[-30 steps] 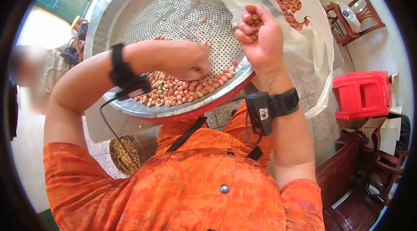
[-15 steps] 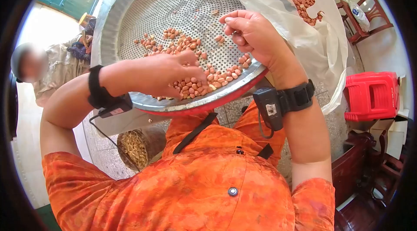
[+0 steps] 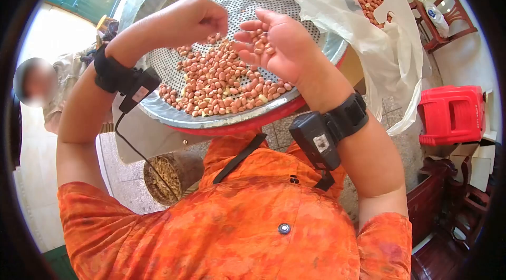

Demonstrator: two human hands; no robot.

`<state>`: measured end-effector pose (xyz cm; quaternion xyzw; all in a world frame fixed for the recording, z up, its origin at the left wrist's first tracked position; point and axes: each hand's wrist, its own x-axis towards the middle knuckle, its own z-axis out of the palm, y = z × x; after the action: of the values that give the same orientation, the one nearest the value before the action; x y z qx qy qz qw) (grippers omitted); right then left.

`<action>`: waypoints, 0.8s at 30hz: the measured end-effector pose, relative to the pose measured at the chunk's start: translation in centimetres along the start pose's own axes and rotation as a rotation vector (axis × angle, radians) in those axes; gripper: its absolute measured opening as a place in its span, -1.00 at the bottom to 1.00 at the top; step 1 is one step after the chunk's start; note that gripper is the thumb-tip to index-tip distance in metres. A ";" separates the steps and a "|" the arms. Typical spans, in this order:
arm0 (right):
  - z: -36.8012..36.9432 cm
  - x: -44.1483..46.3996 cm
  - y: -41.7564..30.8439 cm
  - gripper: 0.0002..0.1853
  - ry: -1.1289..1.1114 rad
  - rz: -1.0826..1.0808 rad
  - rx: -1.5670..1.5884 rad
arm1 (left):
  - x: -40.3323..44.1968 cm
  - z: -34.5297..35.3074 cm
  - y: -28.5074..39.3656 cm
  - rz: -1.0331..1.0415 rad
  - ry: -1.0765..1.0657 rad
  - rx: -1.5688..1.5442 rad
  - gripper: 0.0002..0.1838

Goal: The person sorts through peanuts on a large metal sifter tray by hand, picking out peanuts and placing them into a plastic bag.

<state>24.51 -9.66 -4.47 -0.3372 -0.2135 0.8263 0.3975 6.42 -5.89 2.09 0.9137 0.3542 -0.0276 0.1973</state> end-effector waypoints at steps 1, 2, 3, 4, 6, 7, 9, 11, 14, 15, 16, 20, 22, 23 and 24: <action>0.3 -0.1 0.1 -0.63 0.003 0.032 -0.003 | 0.7 0.3 0.3 -0.003 -0.006 0.000 -0.89; 0.3 0.1 0.2 -0.58 0.018 0.016 -0.034 | 1.3 0.7 0.4 0.134 0.076 -0.107 -0.89; 0.1 0.1 0.3 -0.58 0.018 0.015 -0.032 | 1.8 1.0 0.5 0.272 0.160 -0.214 -0.88; -0.3 0.1 0.3 -0.58 -0.019 0.011 -0.059 | 1.8 0.9 1.3 0.248 0.167 -0.277 -0.86; -0.6 -0.1 0.3 -0.57 -0.049 0.007 -0.083 | 1.6 0.5 0.7 0.197 0.194 -0.206 -0.85; -0.5 -0.3 0.5 -0.57 0.003 -0.031 -0.035 | 1.4 0.2 0.3 0.143 0.222 -0.134 -0.84; -0.5 -0.5 0.3 -0.57 0.057 -0.077 0.012 | 1.0 0.9 -1.0 -0.077 -0.032 -0.079 -0.81; -0.6 -0.5 0.3 -0.55 -0.015 -0.132 0.204 | -0.3 3.9 -2.8 0.136 -0.004 -0.082 -0.79; -0.5 -0.5 0.3 -0.54 -0.051 -0.152 0.237 | -2.7 5.8 -0.4 0.166 -0.035 -0.077 -0.83; -0.4 -0.5 0.3 -0.53 -0.057 -0.150 0.252 | -2.9 5.9 -0.2 0.166 -0.035 -0.077 -0.83; -0.3 -0.6 0.4 -0.53 -0.058 -0.150 0.251 | -3.0 5.8 0.0 0.130 -0.136 -0.107 -0.86; -0.3 -0.7 0.5 -0.50 -0.042 -0.129 0.236 | -3.1 5.0 -1.4 0.050 -0.180 -0.113 -0.96; -0.4 -0.7 0.5 -0.50 -0.044 -0.126 0.231 | -2.5 3.6 -2.0 0.024 -0.058 -0.054 -0.94; -0.4 -0.7 0.5 -0.51 -0.039 -0.120 0.205 | -1.9 2.4 -1.8 0.020 -0.016 -0.003 -0.93; -0.4 -0.6 0.5 -0.52 -0.036 -0.112 0.180 | -1.4 1.6 -1.8 0.119 0.093 0.012 -0.94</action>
<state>24.82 -10.46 -4.83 -0.2727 -0.1643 0.8246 0.4676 4.31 -6.20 0.30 0.9346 0.3080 0.0245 0.1764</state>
